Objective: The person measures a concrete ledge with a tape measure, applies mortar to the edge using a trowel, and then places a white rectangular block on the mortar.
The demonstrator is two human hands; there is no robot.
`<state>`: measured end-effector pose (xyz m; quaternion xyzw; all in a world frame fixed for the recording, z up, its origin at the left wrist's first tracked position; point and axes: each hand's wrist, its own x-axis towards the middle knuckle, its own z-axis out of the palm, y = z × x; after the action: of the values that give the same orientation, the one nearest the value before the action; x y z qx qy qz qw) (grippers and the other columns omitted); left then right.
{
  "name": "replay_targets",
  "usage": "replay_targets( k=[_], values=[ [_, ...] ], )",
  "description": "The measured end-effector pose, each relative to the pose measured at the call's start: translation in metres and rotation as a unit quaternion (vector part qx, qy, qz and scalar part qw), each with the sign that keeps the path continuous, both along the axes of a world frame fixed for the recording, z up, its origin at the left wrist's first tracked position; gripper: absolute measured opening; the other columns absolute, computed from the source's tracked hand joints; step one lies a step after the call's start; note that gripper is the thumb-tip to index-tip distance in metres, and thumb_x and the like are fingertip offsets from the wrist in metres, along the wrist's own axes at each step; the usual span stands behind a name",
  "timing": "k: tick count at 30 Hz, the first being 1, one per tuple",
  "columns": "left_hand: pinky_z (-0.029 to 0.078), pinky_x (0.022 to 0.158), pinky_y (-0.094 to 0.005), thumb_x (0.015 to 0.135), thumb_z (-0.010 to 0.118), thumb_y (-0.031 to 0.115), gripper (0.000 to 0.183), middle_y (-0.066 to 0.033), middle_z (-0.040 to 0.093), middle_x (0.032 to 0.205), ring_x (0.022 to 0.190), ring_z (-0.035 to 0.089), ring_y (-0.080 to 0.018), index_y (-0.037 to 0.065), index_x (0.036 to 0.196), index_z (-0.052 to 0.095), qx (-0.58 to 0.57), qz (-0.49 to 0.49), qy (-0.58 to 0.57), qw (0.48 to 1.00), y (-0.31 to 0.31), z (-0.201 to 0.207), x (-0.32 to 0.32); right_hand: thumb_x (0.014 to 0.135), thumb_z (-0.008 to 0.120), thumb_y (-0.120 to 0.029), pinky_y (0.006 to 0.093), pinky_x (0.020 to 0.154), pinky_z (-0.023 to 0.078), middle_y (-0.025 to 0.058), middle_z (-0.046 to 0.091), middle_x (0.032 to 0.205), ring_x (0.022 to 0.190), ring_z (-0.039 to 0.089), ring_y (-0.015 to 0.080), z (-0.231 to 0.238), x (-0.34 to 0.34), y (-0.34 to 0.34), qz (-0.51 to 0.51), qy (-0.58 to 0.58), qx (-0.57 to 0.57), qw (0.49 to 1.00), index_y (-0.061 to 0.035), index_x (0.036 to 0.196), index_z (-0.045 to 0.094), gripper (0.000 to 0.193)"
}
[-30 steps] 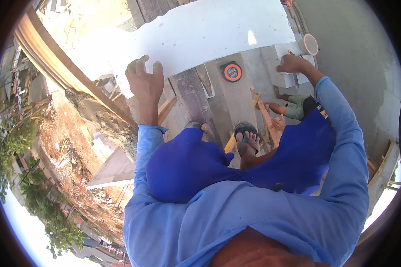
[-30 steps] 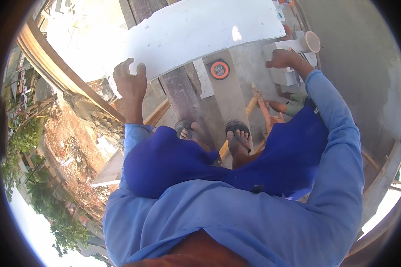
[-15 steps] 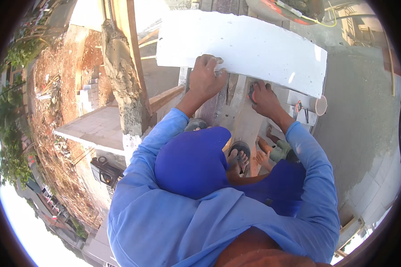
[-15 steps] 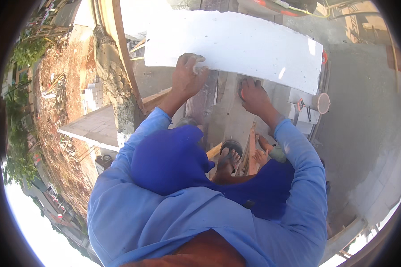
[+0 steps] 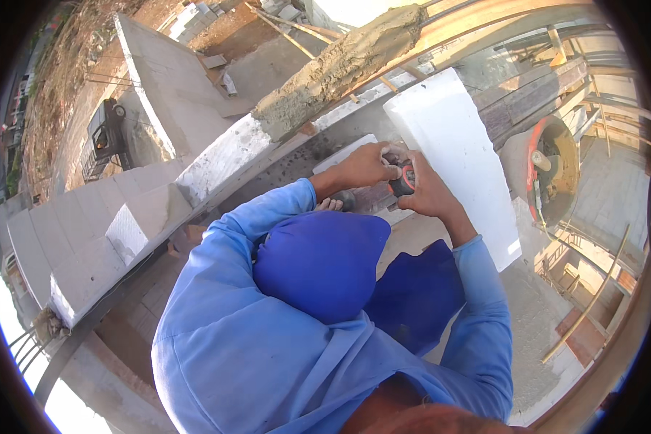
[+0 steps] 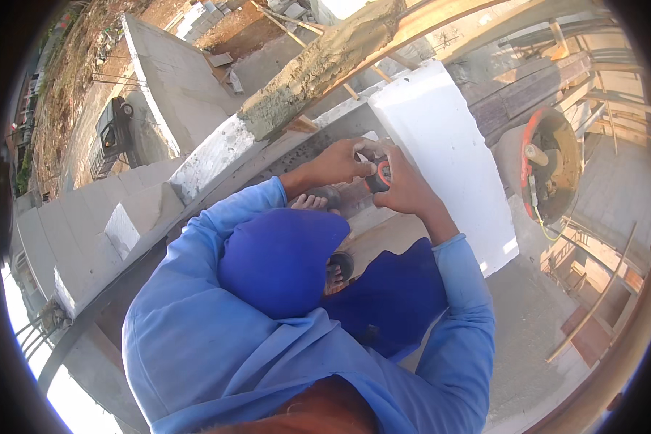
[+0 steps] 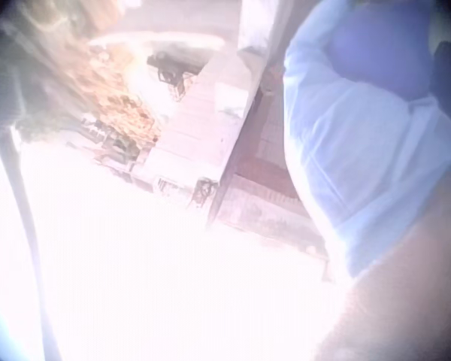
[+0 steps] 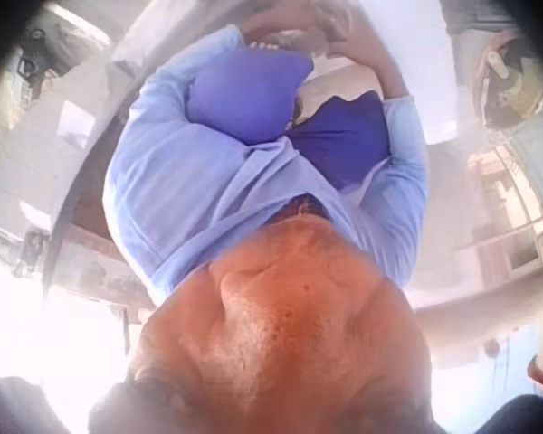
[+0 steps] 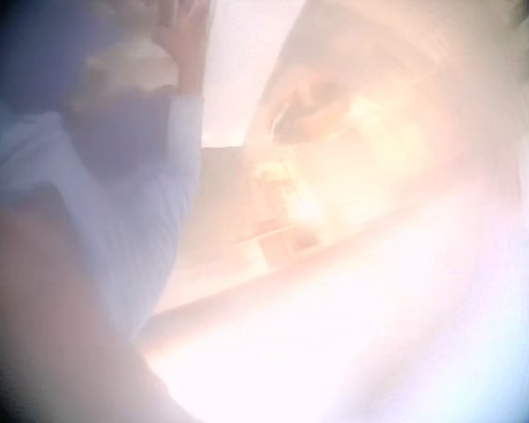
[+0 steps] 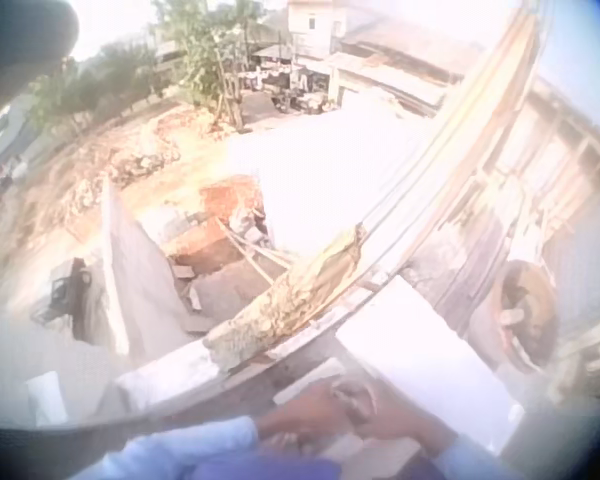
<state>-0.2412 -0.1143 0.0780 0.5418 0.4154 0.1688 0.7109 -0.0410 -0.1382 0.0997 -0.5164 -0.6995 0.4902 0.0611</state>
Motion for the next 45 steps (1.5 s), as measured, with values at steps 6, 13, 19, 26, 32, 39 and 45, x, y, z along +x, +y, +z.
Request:
replay_targets(
  k=[6,13,19,26,32,39,45],
  values=[
    [0.049,0.057,-0.0267,0.081,0.068,0.02,0.045,-0.012,0.063,0.101,0.079,0.061,-0.0152,0.001,0.118,0.054,-0.047,0.146,-0.026,0.988,-0.007,0.003,-0.046,0.054,0.074,-0.014,0.0397,0.093,0.044,0.0204,0.051,0.119,0.113,0.052,0.0343,0.023,-0.055,0.046,0.115,0.0,-0.016,0.993,-0.0004,0.128,0.034,0.086],
    [0.045,0.048,-0.0254,0.071,0.074,0.007,0.046,-0.0059,0.057,0.076,0.061,0.056,-0.0128,-0.005,0.111,0.055,-0.004,0.344,-0.02,0.939,-0.022,0.013,-0.095,0.056,0.074,-0.019,0.0375,0.093,0.044,0.0159,0.05,0.121,0.113,0.05,0.0307,0.032,-0.085,0.095,0.212,-0.037,0.021,0.976,-0.007,0.125,0.046,0.075],
    [0.047,0.055,-0.0253,0.075,0.067,0.005,0.037,-0.0072,0.059,0.081,0.061,0.054,-0.0112,-0.004,0.109,0.055,-0.003,0.554,0.032,0.832,-0.085,0.031,-0.207,0.057,0.067,-0.009,0.0311,0.089,0.042,0.0071,0.047,0.117,0.101,0.048,0.0216,0.022,-0.061,0.144,0.187,-0.053,0.059,0.979,-0.0119,0.12,0.056,0.064],
    [0.049,0.071,-0.0309,0.074,0.064,0.024,0.025,-0.01,0.066,0.084,0.073,0.062,-0.0222,0.009,0.093,0.07,0.061,0.43,0.386,0.814,-0.122,0.102,-0.277,0.056,0.065,0.002,0.0266,0.076,0.044,0.0015,0.046,0.103,0.094,0.047,0.0179,0.057,-0.044,0.177,0.2,-0.03,0.087,0.976,-0.017,0.114,0.061,0.06],
    [0.05,0.08,-0.0375,0.076,0.061,0.025,0.022,-0.0113,0.064,0.103,0.089,0.063,-0.0287,0.013,0.091,0.072,0.162,0.287,0.553,0.765,-0.116,0.081,-0.289,0.058,0.065,-0.004,0.0321,0.079,0.045,0.0046,0.047,0.101,0.094,0.05,0.0218,0.104,-0.054,0.188,0.227,-0.114,0.235,0.938,-0.0182,0.117,0.06,0.06],
    [0.048,0.082,-0.0395,0.079,0.06,0.024,0.025,-0.0164,0.063,0.097,0.09,0.061,-0.0338,0.012,0.097,0.072,0.255,0.204,0.486,0.811,-0.1,-0.027,-0.276,0.06,0.063,-0.004,0.037,0.089,0.044,0.0109,0.049,0.11,0.105,0.052,0.0293,0.22,-0.116,0.174,0.273,-0.236,0.412,0.837,-0.0182,0.119,0.058,0.061],
    [0.049,0.08,-0.0413,0.078,0.059,0.027,0.024,-0.0164,0.065,0.092,0.089,0.062,-0.0348,0.017,0.097,0.072,0.144,0.34,0.471,0.801,-0.074,-0.069,-0.241,0.061,0.059,-0.003,0.0336,0.077,0.048,0.0151,0.054,0.121,0.093,0.058,0.0289,0.305,-0.229,0.101,0.352,-0.369,0.611,0.605,-0.0084,0.102,0.064,0.042]
  ],
)
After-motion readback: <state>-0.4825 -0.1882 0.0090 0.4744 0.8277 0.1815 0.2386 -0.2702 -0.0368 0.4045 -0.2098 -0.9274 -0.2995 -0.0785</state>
